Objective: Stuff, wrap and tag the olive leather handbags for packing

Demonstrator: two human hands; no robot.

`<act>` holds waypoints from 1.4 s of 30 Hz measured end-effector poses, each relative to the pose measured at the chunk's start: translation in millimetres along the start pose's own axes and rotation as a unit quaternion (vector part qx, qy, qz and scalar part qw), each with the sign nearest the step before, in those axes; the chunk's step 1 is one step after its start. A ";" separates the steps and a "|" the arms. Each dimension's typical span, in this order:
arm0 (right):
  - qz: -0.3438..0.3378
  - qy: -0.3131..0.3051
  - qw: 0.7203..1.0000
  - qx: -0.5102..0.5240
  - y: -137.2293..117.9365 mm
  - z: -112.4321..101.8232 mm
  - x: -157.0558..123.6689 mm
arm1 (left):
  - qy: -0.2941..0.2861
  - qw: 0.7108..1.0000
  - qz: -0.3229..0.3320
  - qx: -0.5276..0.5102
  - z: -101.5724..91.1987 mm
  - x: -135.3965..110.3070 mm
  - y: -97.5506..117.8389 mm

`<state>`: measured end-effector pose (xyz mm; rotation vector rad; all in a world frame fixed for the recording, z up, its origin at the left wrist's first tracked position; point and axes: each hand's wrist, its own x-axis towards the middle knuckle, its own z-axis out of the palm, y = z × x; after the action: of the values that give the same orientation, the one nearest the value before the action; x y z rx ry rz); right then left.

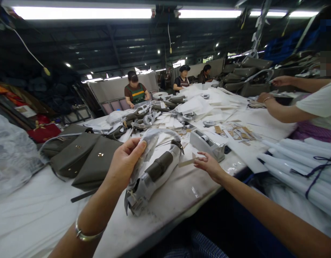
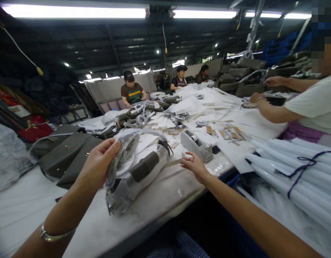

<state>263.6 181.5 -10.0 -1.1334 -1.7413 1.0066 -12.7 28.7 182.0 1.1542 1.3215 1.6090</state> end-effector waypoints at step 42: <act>-0.100 -0.163 0.941 0.280 -194.7 47.7 -40.4 | -0.100 0.966 0.079 0.226 16.5 -29.5 25.7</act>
<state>173.0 80.3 142.8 -0.4373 -1.6154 1.4975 12.3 1.4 202.9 1.6866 1.5362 1.2843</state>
